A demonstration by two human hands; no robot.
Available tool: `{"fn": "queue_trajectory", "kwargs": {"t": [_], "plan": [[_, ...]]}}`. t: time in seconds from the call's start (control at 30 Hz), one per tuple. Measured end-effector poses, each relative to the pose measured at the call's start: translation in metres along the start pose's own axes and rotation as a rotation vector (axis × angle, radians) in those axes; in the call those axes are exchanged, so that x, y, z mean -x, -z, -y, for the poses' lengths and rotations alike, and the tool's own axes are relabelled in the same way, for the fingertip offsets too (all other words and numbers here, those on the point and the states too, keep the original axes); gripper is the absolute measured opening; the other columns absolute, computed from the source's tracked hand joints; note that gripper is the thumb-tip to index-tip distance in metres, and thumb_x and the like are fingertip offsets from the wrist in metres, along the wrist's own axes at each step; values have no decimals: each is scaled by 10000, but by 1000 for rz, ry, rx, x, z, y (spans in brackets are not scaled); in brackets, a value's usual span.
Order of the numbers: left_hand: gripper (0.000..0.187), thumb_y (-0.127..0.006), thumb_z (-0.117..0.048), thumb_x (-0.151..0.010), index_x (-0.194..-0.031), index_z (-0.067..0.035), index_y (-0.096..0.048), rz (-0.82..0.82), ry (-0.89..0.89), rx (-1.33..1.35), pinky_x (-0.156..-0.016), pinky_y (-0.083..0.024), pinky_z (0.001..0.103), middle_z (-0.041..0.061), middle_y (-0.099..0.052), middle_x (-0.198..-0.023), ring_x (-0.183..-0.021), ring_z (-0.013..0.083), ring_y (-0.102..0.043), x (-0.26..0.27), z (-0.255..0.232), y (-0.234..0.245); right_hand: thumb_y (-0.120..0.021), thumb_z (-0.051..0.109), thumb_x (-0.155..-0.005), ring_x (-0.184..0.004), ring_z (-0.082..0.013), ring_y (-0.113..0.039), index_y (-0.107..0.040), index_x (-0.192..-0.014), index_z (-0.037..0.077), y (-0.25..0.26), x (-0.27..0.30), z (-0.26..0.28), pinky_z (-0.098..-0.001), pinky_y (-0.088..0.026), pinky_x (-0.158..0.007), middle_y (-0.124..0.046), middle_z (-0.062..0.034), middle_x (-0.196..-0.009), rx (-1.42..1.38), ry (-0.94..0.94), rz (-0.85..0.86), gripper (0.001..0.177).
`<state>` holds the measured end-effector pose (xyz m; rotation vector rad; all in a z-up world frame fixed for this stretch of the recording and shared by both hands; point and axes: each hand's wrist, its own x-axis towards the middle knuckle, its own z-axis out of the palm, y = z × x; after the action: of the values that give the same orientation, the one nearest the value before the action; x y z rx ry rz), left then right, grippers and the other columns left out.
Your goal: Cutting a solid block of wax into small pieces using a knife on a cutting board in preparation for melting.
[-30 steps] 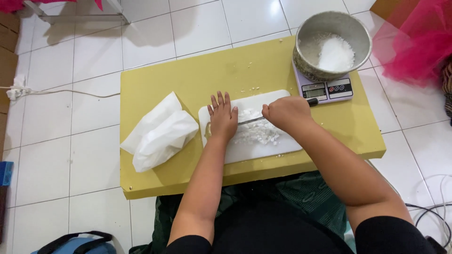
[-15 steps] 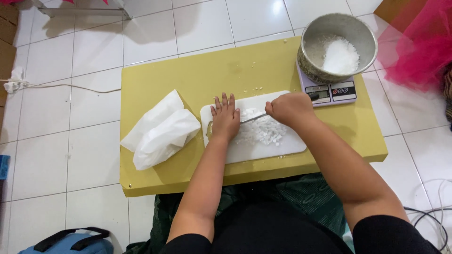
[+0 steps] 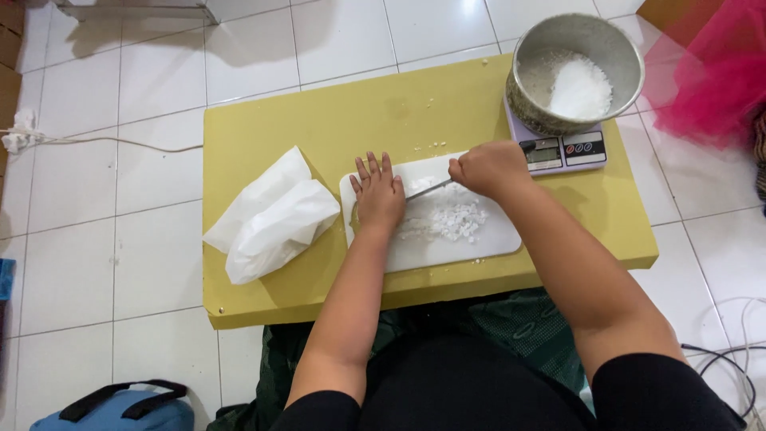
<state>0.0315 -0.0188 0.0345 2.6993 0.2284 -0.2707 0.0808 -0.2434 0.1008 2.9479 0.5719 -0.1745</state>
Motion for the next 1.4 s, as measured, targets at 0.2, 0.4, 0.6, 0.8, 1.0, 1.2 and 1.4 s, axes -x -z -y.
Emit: {"fn": "queue_trajectory", "kwargs": {"t": [0.2,0.4,0.6,0.8,1.0,1.2,1.4], "plan": [[640,-275,-352,-1052,-1647,-129,-202,-3,31,-42,-1267,44,549,144,-40,-1731,-1589,352,63,1,-8,7,-227,545,-1003,-1021,-295,-721,-788,-996,202,-25,5,-1,-441,-542,-874,-779,-76,-1003,-111,-12,36,658],[650,-318,-341,-1049,-1649,-114,-214,-65,-8,-5,-1272,47,533,164,-35,-1731,-1587,376,62,-1,-4,7,-223,559,-985,-991,-276,-725,-790,-972,231,10,1,-1,-416,-543,-851,-775,-51,-962,-38,0,21,655],[639,-310,-347,-1055,-1647,-122,-225,-90,7,-48,-1276,43,525,157,-53,-1729,-1589,356,55,-29,8,-5,-219,601,-957,-1056,-266,-715,-789,-1009,261,-13,-34,-1,-427,-532,-898,-782,-23,-1022,-63,-11,57,666],[624,-303,-335,-1055,-1644,-142,-231,-59,-6,-89,-1278,22,514,136,-94,-1728,-1593,342,25,-25,2,5,-207,609,-969,-1068,-286,-706,-787,-1016,220,-36,-30,-2,-438,-523,-898,-773,-62,-1029,-134,-26,99,700],[637,-301,-346,-1036,-1645,-172,-232,-15,-9,-27,-1290,-9,517,115,-107,-1731,-1596,344,-9,-39,21,-10,-218,582,-967,-1003,-244,-727,-792,-964,250,18,-26,9,-393,-536,-864,-778,-23,-966,-12,4,43,664],[632,-268,-342,-1044,-1647,-161,-220,1,14,-87,-1281,16,511,101,-89,-1733,-1596,316,-5,-27,4,12,-248,570,-974,-1033,-279,-721,-792,-977,224,-33,-44,2,-427,-536,-869,-778,-73,-979,-105,-25,65,644],[614,-407,-287,-1037,-1617,-99,-334,-313,-216,126,-1274,0,548,162,-152,-1720,-1587,380,-46,-30,24,-4,-177,642,-986,-1142,-299,-691,-792,-1040,242,13,-13,3,-454,-521,-929,-776,-76,-1081,-165,-46,230,736]]}}
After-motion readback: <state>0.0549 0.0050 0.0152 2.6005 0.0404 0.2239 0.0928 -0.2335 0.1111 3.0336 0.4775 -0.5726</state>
